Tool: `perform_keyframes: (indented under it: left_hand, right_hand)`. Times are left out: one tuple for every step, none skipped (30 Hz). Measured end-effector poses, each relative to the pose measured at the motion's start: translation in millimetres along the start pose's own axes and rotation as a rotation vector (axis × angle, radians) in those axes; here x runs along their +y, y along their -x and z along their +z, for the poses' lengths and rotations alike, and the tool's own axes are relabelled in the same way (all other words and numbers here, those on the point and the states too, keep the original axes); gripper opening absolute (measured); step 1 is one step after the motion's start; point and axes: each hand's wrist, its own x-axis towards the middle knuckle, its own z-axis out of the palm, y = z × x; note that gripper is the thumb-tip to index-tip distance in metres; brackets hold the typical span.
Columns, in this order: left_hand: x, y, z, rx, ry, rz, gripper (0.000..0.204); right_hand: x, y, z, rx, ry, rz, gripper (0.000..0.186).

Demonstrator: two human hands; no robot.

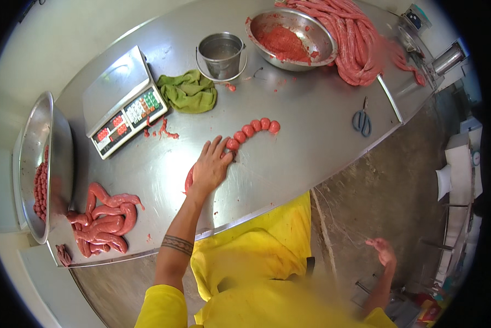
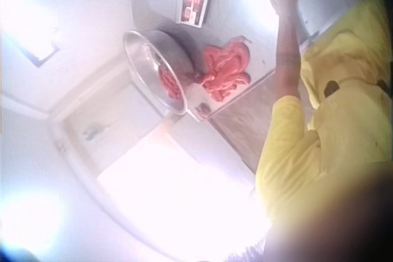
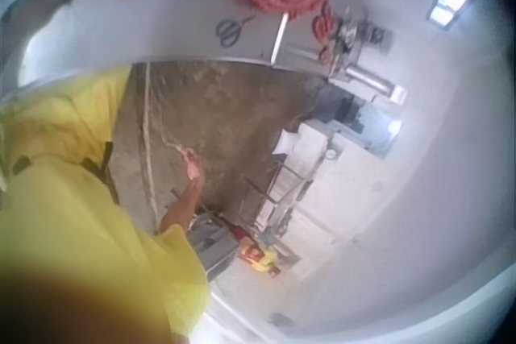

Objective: The person ties and twists a long sausage casing into linked segments on a stainless steel countertop. They use a thin string to tie off sections and occasionally use scissors to cut the string. The finished linked sausages are placed on the table.

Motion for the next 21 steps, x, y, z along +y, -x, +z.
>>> perform_keyframes:
  left_hand:
    - [0.7, 1.3, 0.6, -0.001, 0.023, -0.025, 0.018]
    - [0.0, 0.8, 0.7, -0.003, 0.055, -0.03, 0.017]
    - [-1.4, 1.0, 0.0, 0.0, 0.088, -0.043, 0.017]
    - [-3.6, 0.4, -1.4, 0.038, 0.152, -0.028, 0.017]
    - [-5.1, 0.7, -3.2, 0.048, 0.218, -0.06, 0.018]
    - [-6.1, 0.7, -5.2, 0.047, 0.249, -0.097, 0.017]
    - [-6.2, 0.9, -6.8, 0.051, 0.247, -0.131, 0.017]
    - [-5.7, 1.8, -8.5, 0.039, 0.254, -0.159, 0.018]
    - [-4.7, 2.0, -9.4, 0.038, 0.238, -0.145, 0.019]
    - [-3.5, 2.9, -9.7, 0.039, 0.222, -0.134, 0.02]
    - [-2.4, 2.7, -9.7, 0.056, 0.187, -0.099, 0.02]
    - [-1.3, 3.1, -8.9, 0.038, 0.192, -0.126, 0.021]
    - [-0.7, 2.7, -8.1, 0.03, 0.181, -0.126, 0.022]
    - [-0.5, 2.3, -7.0, 0.023, 0.167, -0.123, 0.022]
    - [-0.7, 1.7, -5.9, 0.028, 0.176, -0.122, 0.022]
    - [-1.0, 1.0, -5.1, 0.03, 0.183, -0.121, 0.022]
    - [-1.2, 0.9, -4.2, 0.033, 0.188, -0.123, 0.022]
    - [-1.3, 0.7, -3.8, 0.028, 0.159, -0.125, 0.022]
    - [-1.2, 0.7, -3.4, 0.021, 0.129, -0.125, 0.022]
    - [-1.0, 0.6, -3.3, 0.028, 0.088, -0.108, 0.021]
    - [-0.6, 0.6, -3.3, 0.012, 0.096, -0.127, 0.022]
  right_hand:
    - [-10.1, -7.7, 4.6, 0.137, 0.115, 0.036, 0.022]
    - [-21.2, -22.1, 11.5, 0.08, 0.438, 0.076, 0.018]
    - [-31.2, -32.5, 13.5, 0.039, 0.751, 0.111, 0.017]
    - [-35.2, -44.3, 15.4, -0.139, 0.346, -0.007, 0.033]
    - [-35.5, -51.1, 8.9, -0.217, -0.023, 0.07, 0.041]
    - [-28.9, -55.9, 0.1, -0.331, -0.396, 0.067, 0.05]
    - [-16.2, -55.3, -14.0, -0.171, -0.458, 0.042, 0.052]
    - [-0.4, -55.6, -31.2, -0.045, -0.498, 0.0, 0.055]
    - [18.2, -54.3, -49.5, 0.038, -0.552, -0.111, 0.057]
    - [34.9, -51.6, -65.9, 0.341, -0.509, 0.122, 0.055]
    - [45.9, -53.1, -77.1, 0.524, -0.455, 0.234, 0.053]
    - [51.3, -60.0, -79.4, 0.493, 0.207, 0.115, 0.048]
    - [47.9, -62.9, -76.6, 0.346, 0.877, -0.063, 0.043]
    - [37.5, -79.0, -56.5, 0.408, 1.19, -0.147, 0.037]
    - [16.5, -86.1, -31.2, 0.513, 1.5, -0.229, 0.033]
    - [-9.8, -112.1, 14.7, 0.839, 1.41, -0.185, 0.031]
    - [-40.5, -117.8, 60.0, 0.765, 0.996, -0.335, 0.03]
    - [-73.5, -135.9, 116.1, 0.699, 0.669, -0.461, 0.03]
    - [-98.3, -129.9, 172.6, 0.594, 0.552, -0.52, 0.033]
    - [-127.2, -143.7, 231.1, 0.566, 0.76, -0.864, 0.034]
    - [-144.5, -140.3, 289.7, 0.649, 0.846, -0.968, 0.034]
